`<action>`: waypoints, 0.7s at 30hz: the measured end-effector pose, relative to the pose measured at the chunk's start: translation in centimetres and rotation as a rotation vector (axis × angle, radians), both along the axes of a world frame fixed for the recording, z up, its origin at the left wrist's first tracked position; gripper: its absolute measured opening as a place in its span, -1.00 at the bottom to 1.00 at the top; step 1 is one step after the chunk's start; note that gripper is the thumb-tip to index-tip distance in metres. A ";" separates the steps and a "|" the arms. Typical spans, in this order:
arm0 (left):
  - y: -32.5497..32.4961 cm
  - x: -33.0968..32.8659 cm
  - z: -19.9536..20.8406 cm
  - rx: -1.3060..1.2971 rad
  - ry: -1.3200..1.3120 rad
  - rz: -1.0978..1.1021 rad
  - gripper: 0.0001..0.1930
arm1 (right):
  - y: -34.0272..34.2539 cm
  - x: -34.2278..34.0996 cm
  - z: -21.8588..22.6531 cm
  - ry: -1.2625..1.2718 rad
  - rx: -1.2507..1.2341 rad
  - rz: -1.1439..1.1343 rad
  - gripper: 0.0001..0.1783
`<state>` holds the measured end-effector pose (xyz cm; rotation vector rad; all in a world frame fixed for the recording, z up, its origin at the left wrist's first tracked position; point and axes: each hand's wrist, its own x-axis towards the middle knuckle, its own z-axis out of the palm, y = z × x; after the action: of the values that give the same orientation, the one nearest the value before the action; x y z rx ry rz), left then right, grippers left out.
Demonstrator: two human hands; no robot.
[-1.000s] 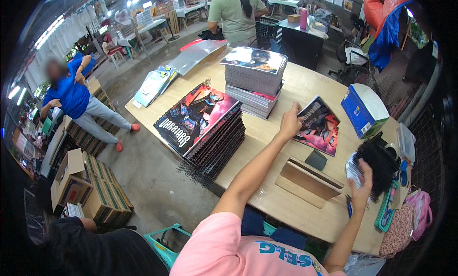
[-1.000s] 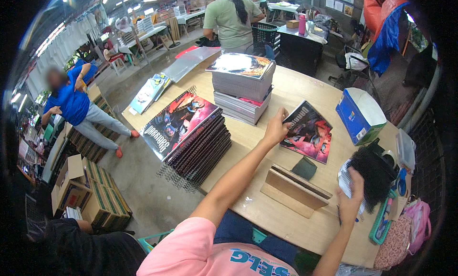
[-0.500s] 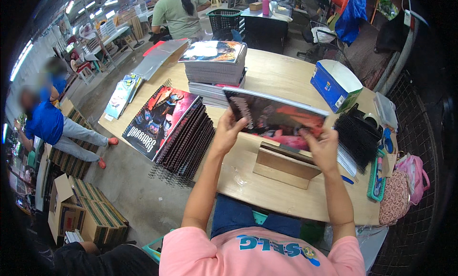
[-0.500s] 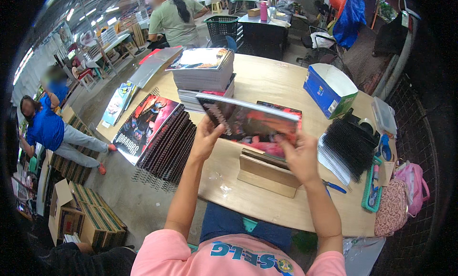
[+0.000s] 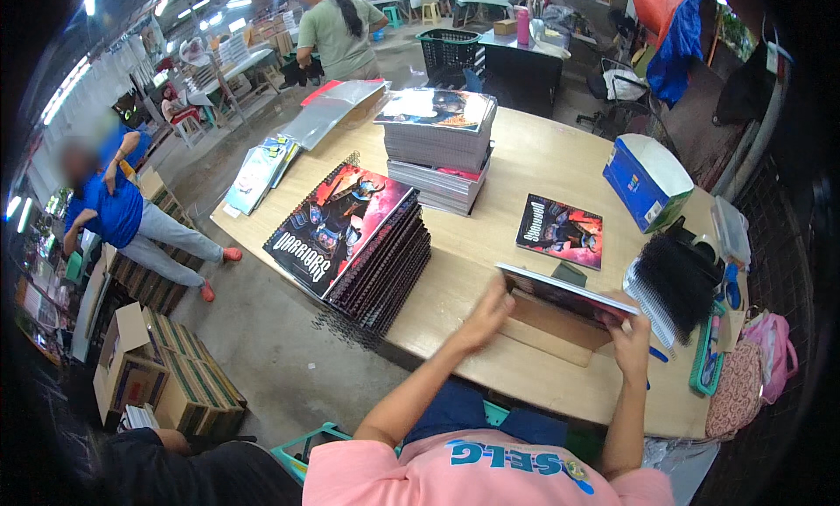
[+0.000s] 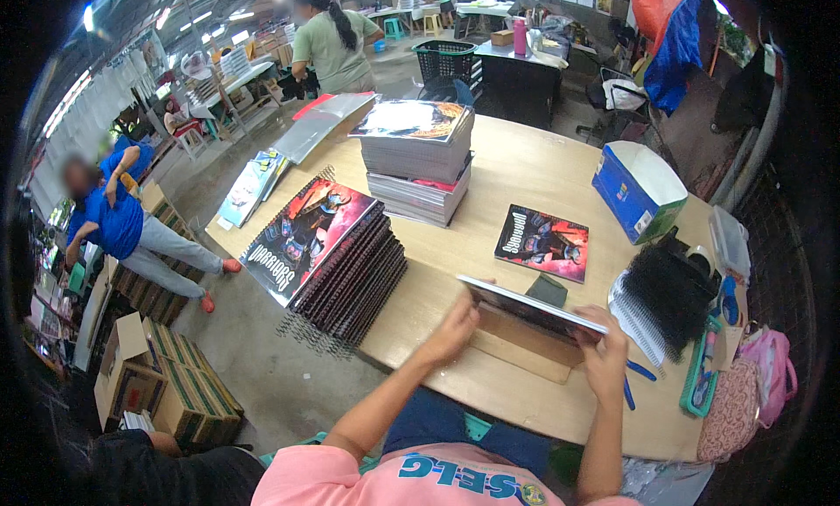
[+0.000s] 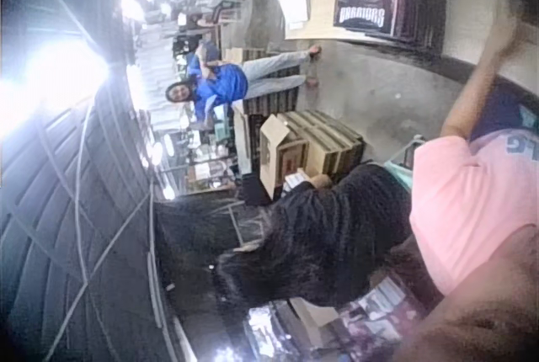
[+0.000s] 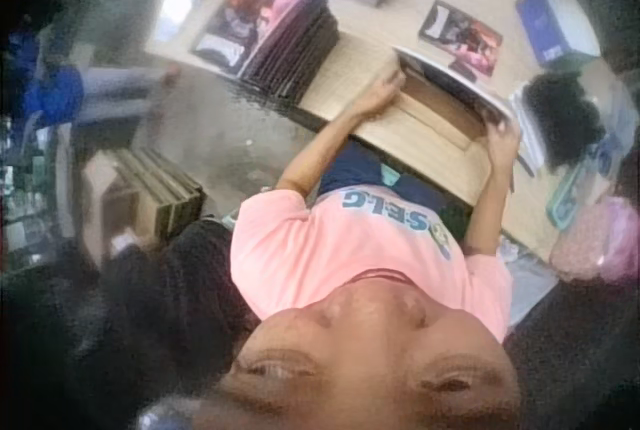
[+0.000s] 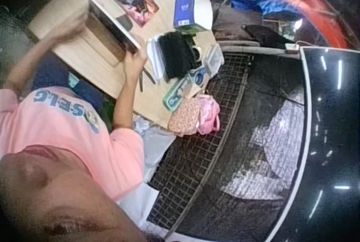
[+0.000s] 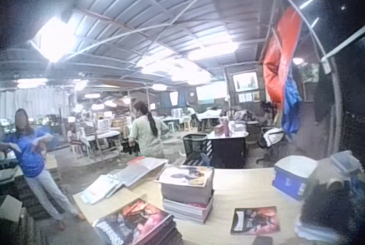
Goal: The person assembles spiral notebooks by aligning a stack of paper with a cover, inserting a metal coil through the punched holes, and using pliers to crimp the ends of the coil.
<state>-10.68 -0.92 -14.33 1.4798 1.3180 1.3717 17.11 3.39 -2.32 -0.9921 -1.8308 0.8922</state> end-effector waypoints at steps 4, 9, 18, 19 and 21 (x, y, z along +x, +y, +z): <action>-0.2 3.8 4.7 0.217 -0.114 -0.084 -0.19 | 0.5 7.2 -14.6 0.721 -0.404 -0.065 -0.44; -0.9 2.6 3.8 0.102 -0.163 0.130 -0.07 | 1.1 5.2 -10.2 0.296 -0.300 0.117 -0.46; -1.4 13.2 13.3 0.713 0.680 0.119 -0.09 | 12.2 11.8 -10.4 -1.086 0.280 -0.547 -0.63; -0.8 13.8 13.4 0.674 0.693 0.069 -0.12 | 11.9 11.1 -9.6 -1.072 0.265 -0.516 -0.66; 1.0 14.8 11.7 0.562 0.786 0.042 -0.23 | 12.0 11.9 -8.8 -0.949 0.319 -0.486 -0.72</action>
<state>4.16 0.08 -2.61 2.5656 1.4696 1.2892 29.01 15.43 -11.17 -1.7075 -2.1981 -0.2396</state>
